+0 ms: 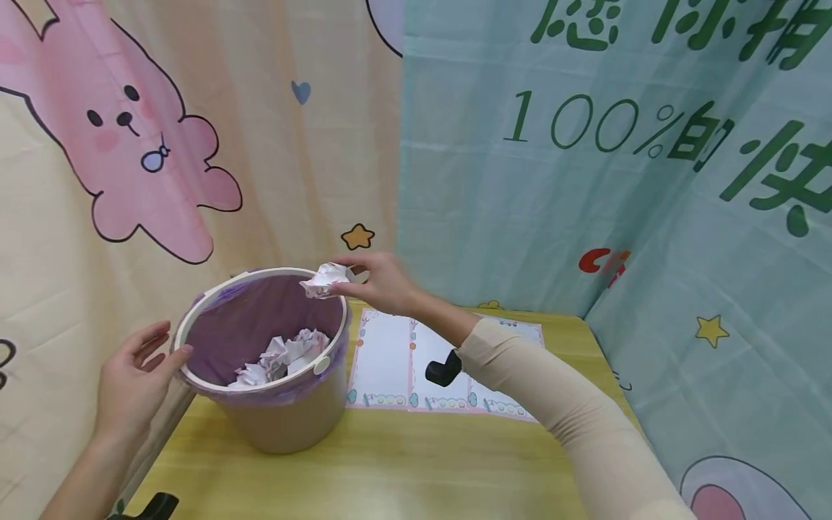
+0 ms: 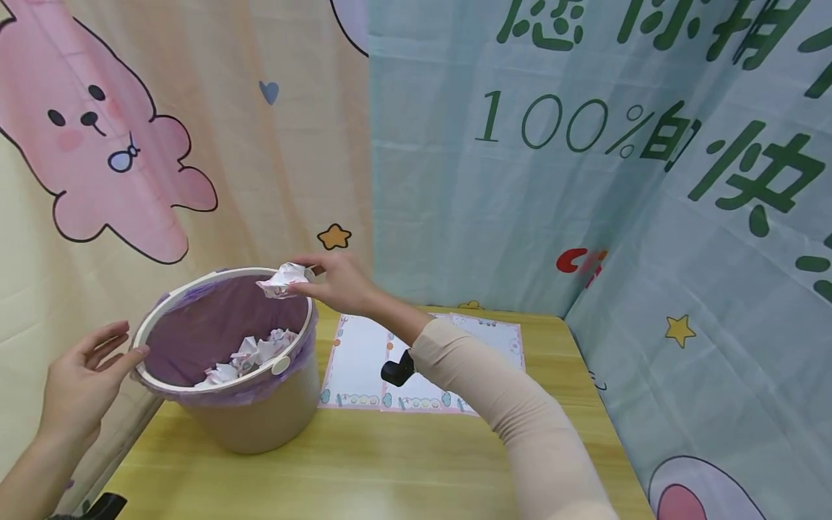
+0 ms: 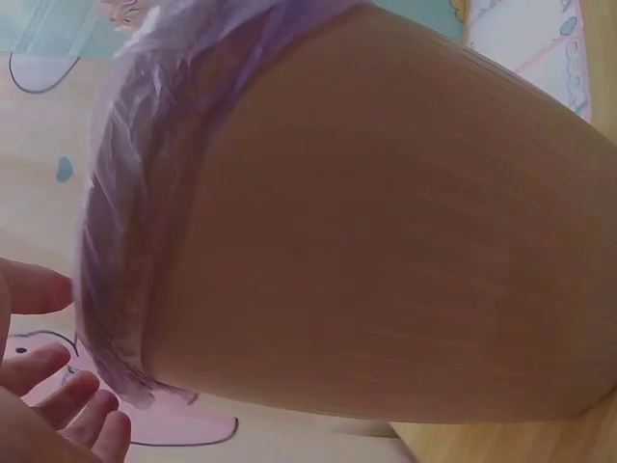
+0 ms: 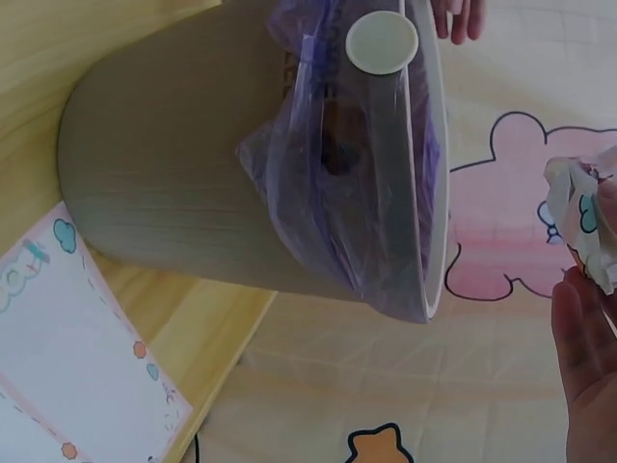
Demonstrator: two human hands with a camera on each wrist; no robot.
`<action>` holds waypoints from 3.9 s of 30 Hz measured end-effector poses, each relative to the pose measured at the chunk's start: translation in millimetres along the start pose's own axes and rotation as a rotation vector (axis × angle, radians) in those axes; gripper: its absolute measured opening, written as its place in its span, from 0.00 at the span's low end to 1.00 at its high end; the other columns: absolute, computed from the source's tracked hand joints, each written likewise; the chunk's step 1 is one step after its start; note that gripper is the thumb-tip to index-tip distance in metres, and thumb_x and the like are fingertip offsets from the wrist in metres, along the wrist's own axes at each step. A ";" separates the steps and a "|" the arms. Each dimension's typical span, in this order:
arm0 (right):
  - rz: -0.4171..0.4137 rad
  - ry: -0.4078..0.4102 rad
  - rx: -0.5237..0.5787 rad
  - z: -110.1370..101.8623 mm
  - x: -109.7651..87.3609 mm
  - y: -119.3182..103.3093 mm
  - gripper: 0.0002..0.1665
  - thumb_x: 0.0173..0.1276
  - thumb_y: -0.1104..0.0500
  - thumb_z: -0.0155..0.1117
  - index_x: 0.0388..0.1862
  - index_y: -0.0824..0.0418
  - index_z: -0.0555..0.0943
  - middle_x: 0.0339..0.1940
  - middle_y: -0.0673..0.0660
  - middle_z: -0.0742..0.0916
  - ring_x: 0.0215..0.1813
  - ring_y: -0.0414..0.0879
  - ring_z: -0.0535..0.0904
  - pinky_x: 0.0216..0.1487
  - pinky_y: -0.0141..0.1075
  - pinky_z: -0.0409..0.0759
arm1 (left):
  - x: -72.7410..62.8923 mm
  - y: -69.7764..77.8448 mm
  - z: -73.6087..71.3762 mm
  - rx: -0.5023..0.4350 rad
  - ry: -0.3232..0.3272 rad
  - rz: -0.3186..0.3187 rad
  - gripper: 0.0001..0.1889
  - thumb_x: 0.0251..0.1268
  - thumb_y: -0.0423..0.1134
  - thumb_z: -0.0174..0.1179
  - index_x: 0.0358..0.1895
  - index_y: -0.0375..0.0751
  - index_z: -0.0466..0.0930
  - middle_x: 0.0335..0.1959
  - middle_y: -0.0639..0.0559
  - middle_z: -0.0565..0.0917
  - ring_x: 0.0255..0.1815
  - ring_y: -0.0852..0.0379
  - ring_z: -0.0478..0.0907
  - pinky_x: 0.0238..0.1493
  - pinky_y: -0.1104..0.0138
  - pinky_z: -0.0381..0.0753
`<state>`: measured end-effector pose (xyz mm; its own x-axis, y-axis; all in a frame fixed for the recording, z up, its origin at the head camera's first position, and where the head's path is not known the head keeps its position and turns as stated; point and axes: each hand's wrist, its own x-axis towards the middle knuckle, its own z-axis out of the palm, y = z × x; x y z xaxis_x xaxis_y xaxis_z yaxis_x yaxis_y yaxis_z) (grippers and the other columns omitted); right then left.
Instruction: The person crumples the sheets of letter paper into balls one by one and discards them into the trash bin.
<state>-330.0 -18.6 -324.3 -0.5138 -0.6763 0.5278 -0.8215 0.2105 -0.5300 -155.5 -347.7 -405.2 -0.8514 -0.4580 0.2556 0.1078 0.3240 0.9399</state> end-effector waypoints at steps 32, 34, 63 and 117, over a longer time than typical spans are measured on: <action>0.144 -0.273 -0.126 102.9 84.3 -14.9 0.43 0.71 0.52 0.72 0.81 0.54 0.65 0.76 0.50 0.75 0.66 0.38 0.75 0.64 0.21 0.65 | 0.6 -16.7 -9.8 -0.188 -0.076 -0.110 0.34 0.68 0.33 0.70 0.74 0.29 0.68 0.43 0.74 0.82 0.43 0.79 0.80 0.41 0.86 0.74; 0.120 -0.299 -0.142 102.0 82.9 -13.4 0.46 0.70 0.53 0.74 0.82 0.54 0.64 0.77 0.52 0.74 0.67 0.40 0.75 0.65 0.21 0.65 | 0.3 -16.6 -9.4 -0.200 -0.083 -0.101 0.33 0.68 0.32 0.70 0.74 0.29 0.69 0.43 0.74 0.83 0.43 0.79 0.80 0.42 0.86 0.74; 0.120 -0.317 0.081 39.5 36.5 3.1 0.29 0.71 0.68 0.69 0.70 0.69 0.76 0.65 0.64 0.83 0.60 0.52 0.83 0.60 0.32 0.79 | 9.5 12.6 -0.4 0.258 -0.072 0.037 0.35 0.76 0.44 0.62 0.77 0.29 0.63 0.75 0.28 0.66 0.75 0.36 0.60 0.77 0.41 0.50; 0.471 -0.054 -0.028 -84.9 -86.3 86.4 0.31 0.73 0.64 0.68 0.73 0.64 0.74 0.64 0.65 0.82 0.61 0.59 0.81 0.62 0.49 0.80 | 27.1 98.5 125.9 0.138 -0.329 0.315 0.32 0.70 0.33 0.67 0.74 0.28 0.68 0.70 0.33 0.73 0.73 0.37 0.66 0.73 0.43 0.64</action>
<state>-377.5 117.9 -359.3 -0.8188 -0.5384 0.1989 -0.5091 0.5213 -0.6849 -232.6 -224.0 -334.2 -0.9078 -0.0401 0.4174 0.3372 0.5221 0.7834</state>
